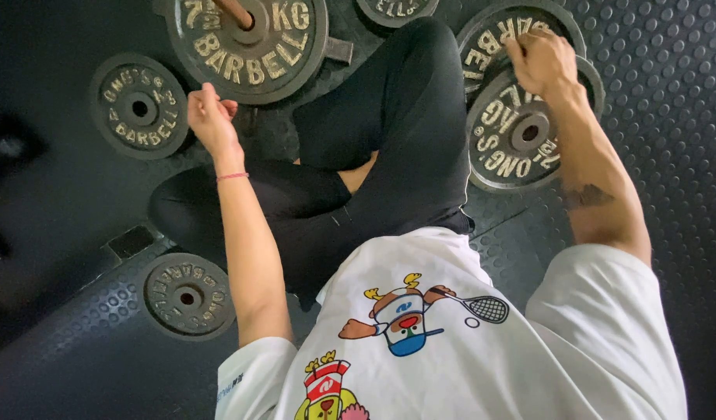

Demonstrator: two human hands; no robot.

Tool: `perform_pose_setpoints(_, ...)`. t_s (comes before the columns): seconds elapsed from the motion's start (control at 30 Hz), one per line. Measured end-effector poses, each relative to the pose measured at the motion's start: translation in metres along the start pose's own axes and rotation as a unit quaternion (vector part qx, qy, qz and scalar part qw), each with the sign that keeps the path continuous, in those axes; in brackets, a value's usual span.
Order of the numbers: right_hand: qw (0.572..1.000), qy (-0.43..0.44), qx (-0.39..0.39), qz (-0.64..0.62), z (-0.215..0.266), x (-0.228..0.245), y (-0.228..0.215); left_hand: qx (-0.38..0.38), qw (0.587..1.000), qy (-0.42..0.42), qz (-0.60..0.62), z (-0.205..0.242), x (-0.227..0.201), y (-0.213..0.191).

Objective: The person is sitting on the gym floor and stacking various weight plates onto a vertical storage peg.

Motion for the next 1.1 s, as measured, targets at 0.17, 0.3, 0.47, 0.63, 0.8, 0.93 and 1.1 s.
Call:
perform_pose_setpoints(0.17, 0.988, -0.072, -0.137, 0.016, 0.068, 0.007, -0.03, 0.076, 0.983, 0.092, -0.136, 0.042, -0.053, 0.067)
perform_pose_setpoints(0.3, 0.975, -0.045, -0.217, -0.034, 0.138, 0.001, -0.042, 0.29, 0.919, 0.176, -0.198, 0.105, -0.098, 0.184)
perform_pose_setpoints(0.47, 0.934, -0.041, -0.331, -0.126, 0.219, -0.028, -0.027, 0.535, 0.784, 0.275, -0.153, 0.206, -0.096, 0.328)
perform_pose_setpoints(0.63, 0.892, -0.096, -0.415, -0.149, 0.285, -0.043, -0.032, 0.692, 0.692, 0.119, -0.17, 0.297, -0.013, 0.387)
perform_pose_setpoints(0.8, 0.866, -0.07, -0.421, -0.26, 0.308, -0.115, 0.002, 0.693, 0.674, 0.2, -0.161, 0.308, -0.006, 0.407)
perform_pose_setpoints(0.93, 0.735, 0.031, -0.37, -0.567, 0.3, -0.187, 0.053, 0.71, 0.648, 0.208, -0.183, 0.321, -0.001, 0.411)
perform_pose_setpoints(1.1, 0.522, 0.086, -0.302, -0.793, 0.26, -0.131, 0.122, 0.693, 0.693, 0.171, -0.101, 0.31, 0.003, 0.403)
Point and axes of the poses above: each hand's wrist, its own z-axis away from the middle knuckle, its own y-axis out of the palm, x = y × z, the point moved 5 cm from there along -z, towards the middle knuckle, and after that the axes turned 14 degrees about x, right-handed, at the moved point
